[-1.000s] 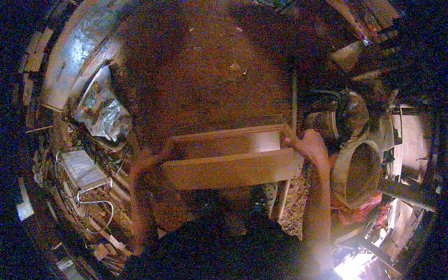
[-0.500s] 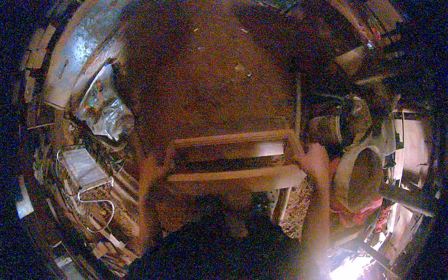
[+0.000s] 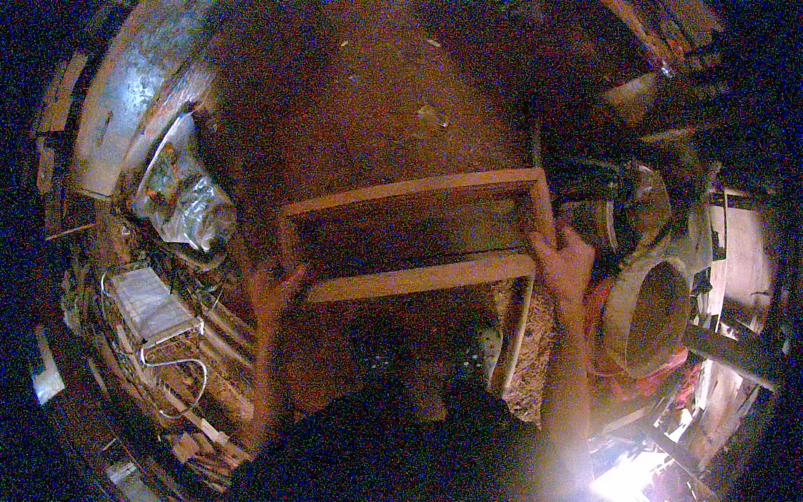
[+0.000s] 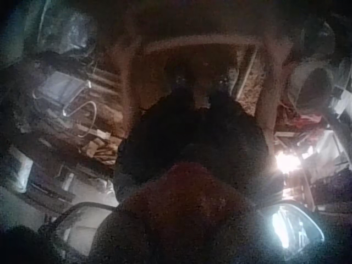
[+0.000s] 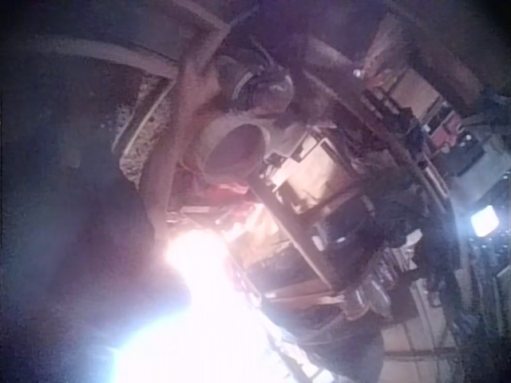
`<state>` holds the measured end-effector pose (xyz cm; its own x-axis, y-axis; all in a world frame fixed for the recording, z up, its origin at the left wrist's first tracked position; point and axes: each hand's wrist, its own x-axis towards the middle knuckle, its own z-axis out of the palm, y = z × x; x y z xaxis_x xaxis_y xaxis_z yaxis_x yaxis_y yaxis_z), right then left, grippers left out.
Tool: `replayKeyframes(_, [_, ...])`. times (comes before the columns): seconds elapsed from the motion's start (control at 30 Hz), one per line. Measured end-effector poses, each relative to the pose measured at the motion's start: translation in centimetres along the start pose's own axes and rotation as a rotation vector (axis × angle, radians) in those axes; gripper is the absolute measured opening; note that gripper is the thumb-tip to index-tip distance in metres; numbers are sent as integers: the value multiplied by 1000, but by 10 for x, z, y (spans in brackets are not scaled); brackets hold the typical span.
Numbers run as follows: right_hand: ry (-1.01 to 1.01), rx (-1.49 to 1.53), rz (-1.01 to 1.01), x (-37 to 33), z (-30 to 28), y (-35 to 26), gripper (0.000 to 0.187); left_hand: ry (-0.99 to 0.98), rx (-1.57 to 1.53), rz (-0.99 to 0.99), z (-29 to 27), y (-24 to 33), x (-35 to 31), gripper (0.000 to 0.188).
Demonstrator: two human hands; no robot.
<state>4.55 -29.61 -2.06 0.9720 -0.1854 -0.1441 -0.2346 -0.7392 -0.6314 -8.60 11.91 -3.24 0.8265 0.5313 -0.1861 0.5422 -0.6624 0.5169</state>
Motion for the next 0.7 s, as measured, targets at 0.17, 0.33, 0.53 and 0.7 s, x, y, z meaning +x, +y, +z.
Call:
replayKeyframes(0.17, [26,-35,86,-9,33,24,43,110,40,-11,46,-20,-5,45])
replayKeyframes(0.33, [-14,-15,12,-6,31,34,46,61,54,-8,42,-12,-7,45])
replayKeyframes(0.53, [76,240,72,-11,38,42,43,155,-200,-2,44,-5,-2,54])
replayKeyframes(0.7, [153,-5,-337,4,61,21,44,181,-214,-33,64,-5,9,65])
